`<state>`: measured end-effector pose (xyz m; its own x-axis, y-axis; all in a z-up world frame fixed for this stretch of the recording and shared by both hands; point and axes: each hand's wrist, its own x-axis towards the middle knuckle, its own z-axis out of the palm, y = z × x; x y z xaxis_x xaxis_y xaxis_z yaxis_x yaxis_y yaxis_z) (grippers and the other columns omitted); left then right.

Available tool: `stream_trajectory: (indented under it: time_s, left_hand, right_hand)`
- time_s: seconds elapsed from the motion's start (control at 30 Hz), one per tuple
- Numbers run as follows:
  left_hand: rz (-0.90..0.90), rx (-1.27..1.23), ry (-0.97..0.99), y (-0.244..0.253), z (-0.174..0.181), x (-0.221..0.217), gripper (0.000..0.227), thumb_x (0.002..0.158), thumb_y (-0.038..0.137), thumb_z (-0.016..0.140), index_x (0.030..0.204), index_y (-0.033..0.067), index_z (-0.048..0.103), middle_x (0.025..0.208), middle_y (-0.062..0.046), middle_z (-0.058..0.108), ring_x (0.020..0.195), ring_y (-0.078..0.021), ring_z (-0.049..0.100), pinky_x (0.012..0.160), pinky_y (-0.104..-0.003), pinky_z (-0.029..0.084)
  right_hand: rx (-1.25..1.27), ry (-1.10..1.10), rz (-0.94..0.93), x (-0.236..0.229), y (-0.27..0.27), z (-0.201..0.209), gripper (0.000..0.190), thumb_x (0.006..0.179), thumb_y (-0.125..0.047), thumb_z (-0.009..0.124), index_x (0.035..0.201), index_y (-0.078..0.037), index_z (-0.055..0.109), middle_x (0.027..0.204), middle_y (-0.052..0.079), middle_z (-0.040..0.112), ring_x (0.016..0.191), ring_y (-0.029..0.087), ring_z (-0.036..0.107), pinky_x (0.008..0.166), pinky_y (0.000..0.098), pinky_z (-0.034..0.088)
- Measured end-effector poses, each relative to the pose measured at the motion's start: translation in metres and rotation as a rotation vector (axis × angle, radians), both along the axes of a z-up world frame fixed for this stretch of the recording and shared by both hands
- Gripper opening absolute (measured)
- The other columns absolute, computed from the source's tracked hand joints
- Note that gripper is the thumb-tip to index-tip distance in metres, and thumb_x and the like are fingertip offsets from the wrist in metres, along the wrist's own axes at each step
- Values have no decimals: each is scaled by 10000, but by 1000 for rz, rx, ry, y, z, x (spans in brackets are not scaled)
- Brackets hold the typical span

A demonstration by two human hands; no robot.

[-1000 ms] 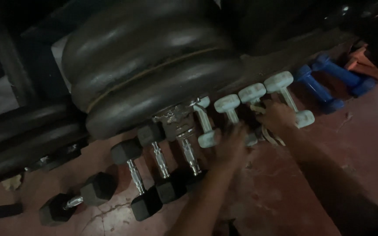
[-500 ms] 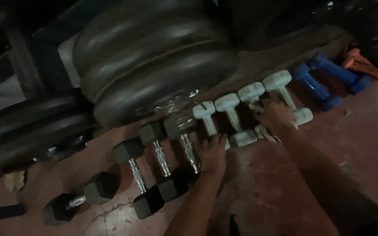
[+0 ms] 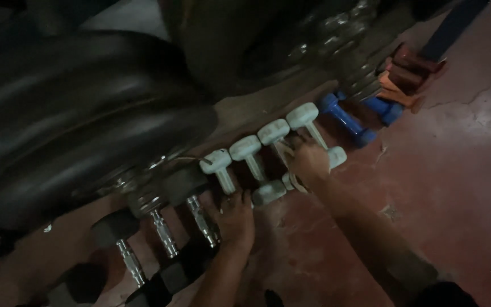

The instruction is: Wiping down dumbbells on a rack in a gym.

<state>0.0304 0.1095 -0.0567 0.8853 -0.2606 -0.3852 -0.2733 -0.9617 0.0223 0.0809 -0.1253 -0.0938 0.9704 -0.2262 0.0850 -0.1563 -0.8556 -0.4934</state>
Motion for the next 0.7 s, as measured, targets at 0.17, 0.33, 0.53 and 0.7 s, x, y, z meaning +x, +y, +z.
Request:
stream_trajectory:
  time_s: [0.17,0.33,0.53,0.7]
  left_hand:
    - [-51,-140,-95,-51,23,2,667,848,144,752,1458,112,483,1569,-130,398,1461,-389,343,1173,-672,111]
    - [-130,-269,-276,-118,1,8,549,899,74,713,1417,67,533,1537,-140,445,1417,-389,398,1168,-689,147]
    - [-286,-298,-297,-210,-29,22,694,897,215,709,1521,82,435,1605,-116,364,1455,-346,359,1155,-585,279]
    - [-228,-286,-256,-242,-96,30,750,994,353,682,1597,87,324,1680,-106,249,1518,-320,287,1211,-549,270]
  right_hand:
    - [-153,-219,-173,12,-64,-41,357,918,-303,699,1204,-91,733,1198,157,682,1041,374,660,762,517,560]
    - [-406,-183,-291,26,-101,-27,463,913,-507,773,1137,-102,750,1147,141,674,1009,384,632,714,517,557]
    - [-282,42,-323,34,-122,-43,508,905,-528,762,1143,-81,725,1255,174,601,1099,406,573,800,557,524]
    - [-330,60,-326,40,-139,-65,428,894,-224,702,1303,-125,625,1302,152,578,1150,389,537,841,548,482]
